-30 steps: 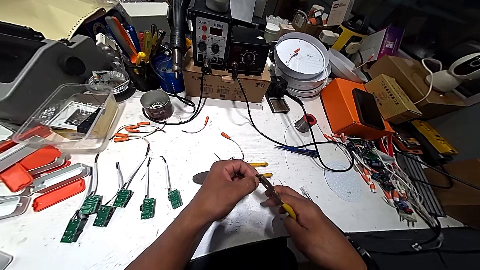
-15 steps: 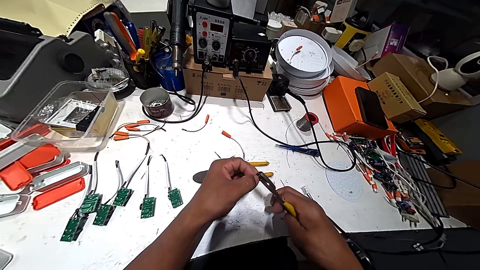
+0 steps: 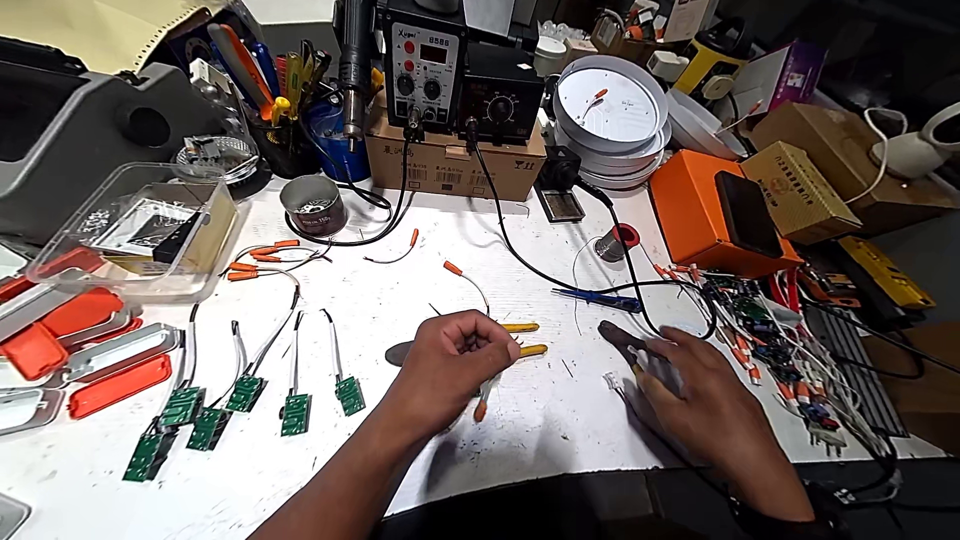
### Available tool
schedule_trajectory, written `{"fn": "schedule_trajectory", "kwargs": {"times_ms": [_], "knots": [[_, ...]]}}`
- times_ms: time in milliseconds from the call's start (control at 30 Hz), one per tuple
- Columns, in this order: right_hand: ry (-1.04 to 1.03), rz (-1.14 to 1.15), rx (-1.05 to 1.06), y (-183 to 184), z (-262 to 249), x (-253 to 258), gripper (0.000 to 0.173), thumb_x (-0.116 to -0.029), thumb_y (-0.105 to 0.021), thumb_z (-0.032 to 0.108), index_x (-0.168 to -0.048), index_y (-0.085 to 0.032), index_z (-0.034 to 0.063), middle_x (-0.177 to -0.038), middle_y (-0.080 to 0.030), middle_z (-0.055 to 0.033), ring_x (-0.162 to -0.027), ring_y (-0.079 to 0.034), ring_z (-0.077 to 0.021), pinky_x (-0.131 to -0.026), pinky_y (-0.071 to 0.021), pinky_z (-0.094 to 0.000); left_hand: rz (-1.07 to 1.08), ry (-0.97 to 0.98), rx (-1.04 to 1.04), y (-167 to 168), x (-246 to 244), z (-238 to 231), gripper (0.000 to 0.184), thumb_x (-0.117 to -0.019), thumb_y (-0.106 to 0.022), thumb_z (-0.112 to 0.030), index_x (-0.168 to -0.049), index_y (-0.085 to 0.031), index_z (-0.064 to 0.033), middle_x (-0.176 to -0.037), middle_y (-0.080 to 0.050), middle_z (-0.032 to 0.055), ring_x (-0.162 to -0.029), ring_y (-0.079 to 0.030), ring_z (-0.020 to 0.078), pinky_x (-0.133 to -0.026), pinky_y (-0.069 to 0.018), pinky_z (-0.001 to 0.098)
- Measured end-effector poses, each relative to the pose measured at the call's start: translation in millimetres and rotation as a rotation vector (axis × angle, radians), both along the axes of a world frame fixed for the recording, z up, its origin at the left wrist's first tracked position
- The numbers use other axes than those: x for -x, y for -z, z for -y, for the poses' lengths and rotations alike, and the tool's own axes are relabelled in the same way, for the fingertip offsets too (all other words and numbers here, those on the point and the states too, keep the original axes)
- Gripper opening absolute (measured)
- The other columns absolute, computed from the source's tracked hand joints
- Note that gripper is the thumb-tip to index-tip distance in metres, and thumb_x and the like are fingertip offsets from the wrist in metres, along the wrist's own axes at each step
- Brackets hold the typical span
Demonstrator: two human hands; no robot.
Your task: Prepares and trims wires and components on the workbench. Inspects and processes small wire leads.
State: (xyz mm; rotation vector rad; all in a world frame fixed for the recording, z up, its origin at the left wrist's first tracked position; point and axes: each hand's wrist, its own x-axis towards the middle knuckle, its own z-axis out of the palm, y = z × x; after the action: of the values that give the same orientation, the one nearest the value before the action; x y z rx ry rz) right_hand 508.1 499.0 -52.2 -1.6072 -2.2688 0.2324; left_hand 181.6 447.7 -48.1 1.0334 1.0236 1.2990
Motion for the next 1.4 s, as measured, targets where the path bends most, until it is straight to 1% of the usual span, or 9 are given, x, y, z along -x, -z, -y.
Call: {"fn": "schedule_trajectory", "kwargs": {"times_ms": [67,133,300,433,667,833,933,1100,1400], "knots": [[-0.142,-0.364,-0.023,1.1,12.6,29.5,0.032,-0.0952,-0.068,0.032,-0.114,-0.074,0.0064,-0.129,-0.067,-0.0134,-0.119,-0.064,-0.0234,-0.095,-0.0559,-0.0422,0.021,-0.023,-0.002,1.0,-1.3,0.0,0.005,-0.0902,-0.074,-0.009,-0.087,-0.073,-0.0058,-0.069,-0.064,-0.0019,-0.062,-0.059,0.0041,-0.060,-0.0504,0.0183],[-0.307,-0.682,0.114,5.8,32.5,72.6,0.031,-0.0975,-0.069,0.035,-0.112,-0.073,0.0080,-0.119,-0.071,-0.0054,-0.105,-0.069,-0.0110,-0.085,-0.0602,-0.0284,0.041,-0.041,-0.002,2.1,-2.3,0.2,0.005,-0.0898,-0.074,-0.008,-0.087,-0.072,-0.0045,-0.070,-0.065,-0.0010,-0.063,-0.060,0.0049,-0.062,-0.0519,0.0192],[-0.432,-0.949,0.185,25.5,50.9,145.3,0.019,-0.1002,-0.066,0.017,-0.096,-0.073,0.0004,-0.087,-0.070,-0.0046,-0.074,-0.065,-0.0063,-0.066,-0.0564,-0.0212,0.067,-0.052,-0.021,5.9,-3.6,1.2,0.005,-0.0907,-0.074,-0.006,-0.088,-0.071,-0.0029,-0.072,-0.067,0.0017,-0.064,-0.062,0.0059,-0.063,-0.0536,0.0201],[-0.371,-1.093,0.249,19.7,49.7,148.8,0.018,-0.1020,-0.062,0.012,-0.093,-0.070,-0.0011,-0.077,-0.067,-0.0017,-0.064,-0.062,-0.0030,-0.058,-0.0535,-0.0175,0.048,-0.116,-0.128,8.7,0.6,1.4,0.011,-0.0977,-0.066,-0.011,-0.092,-0.071,-0.0029,-0.080,-0.071,0.0046,-0.073,-0.068,0.0098,-0.071,-0.0577,0.0253],[-0.342,-1.119,0.279,16.9,47.9,132.2,0.020,-0.1030,-0.061,0.013,-0.092,-0.070,-0.0002,-0.075,-0.066,-0.0009,-0.063,-0.061,-0.0026,-0.056,-0.0527,-0.0172,-0.790,-0.397,-0.779,33.3,-11.1,-3.1,0.008,-0.0930,-0.073,-0.015,-0.099,-0.073,-0.0093,-0.090,-0.067,0.0026,-0.087,-0.063,0.0101,-0.078,-0.0528,0.0253],[-0.378,-1.189,0.347,18.5,46.7,128.3,0.022,-0.1048,-0.058,0.014,-0.093,-0.069,-0.0015,-0.080,-0.068,-0.0026,-0.068,-0.064,-0.0050,-0.062,-0.0563,-0.0198,-0.566,-0.224,-0.652,32.7,-16.0,-0.8,0.010,-0.0975,-0.069,-0.015,-0.098,-0.072,-0.0054,-0.092,-0.067,0.0018,-0.087,-0.064,0.0058,-0.076,-0.0555,0.0190],[-0.359,-1.375,0.562,19.2,48.1,128.8,0.025,-0.1058,-0.056,0.018,-0.095,-0.071,0.0009,-0.082,-0.072,-0.0013,-0.068,-0.062,-0.0014,-0.062,-0.0517,-0.0162,-0.467,-0.209,-0.581,33.0,-17.6,-1.1,0.009,-0.0945,-0.073,-0.012,-0.098,-0.073,-0.0036,-0.093,-0.067,0.0022,-0.086,-0.064,0.0059,-0.074,-0.0564,0.0183],[-0.295,-1.704,1.028,24.8,52.8,128.4,0.031,-0.1059,-0.056,0.028,-0.097,-0.071,0.0030,-0.081,-0.069,-0.0052,-0.063,-0.059,-0.0024,-0.056,-0.0474,-0.0160,-0.734,-0.332,-0.789,43.4,-13.9,-4.5,0.010,-0.0920,-0.076,-0.015,-0.099,-0.074,-0.0076,-0.089,-0.066,0.0027,-0.085,-0.063,0.0081,-0.075,-0.0531,0.0209],[-0.273,-1.826,1.170,20.9,65.7,133.5,0.030,-0.1060,-0.055,0.026,-0.096,-0.071,0.0030,-0.080,-0.068,-0.0060,-0.064,-0.059,-0.0037,-0.057,-0.0481,-0.0164,-1.014,-0.397,-1.057,46.2,-9.0,-2.3,0.013,-0.0959,-0.069,-0.017,-0.108,-0.072,-0.0117,-0.088,-0.064,0.0044,-0.081,-0.060,0.0163,-0.075,-0.0497,0.0300]]}}
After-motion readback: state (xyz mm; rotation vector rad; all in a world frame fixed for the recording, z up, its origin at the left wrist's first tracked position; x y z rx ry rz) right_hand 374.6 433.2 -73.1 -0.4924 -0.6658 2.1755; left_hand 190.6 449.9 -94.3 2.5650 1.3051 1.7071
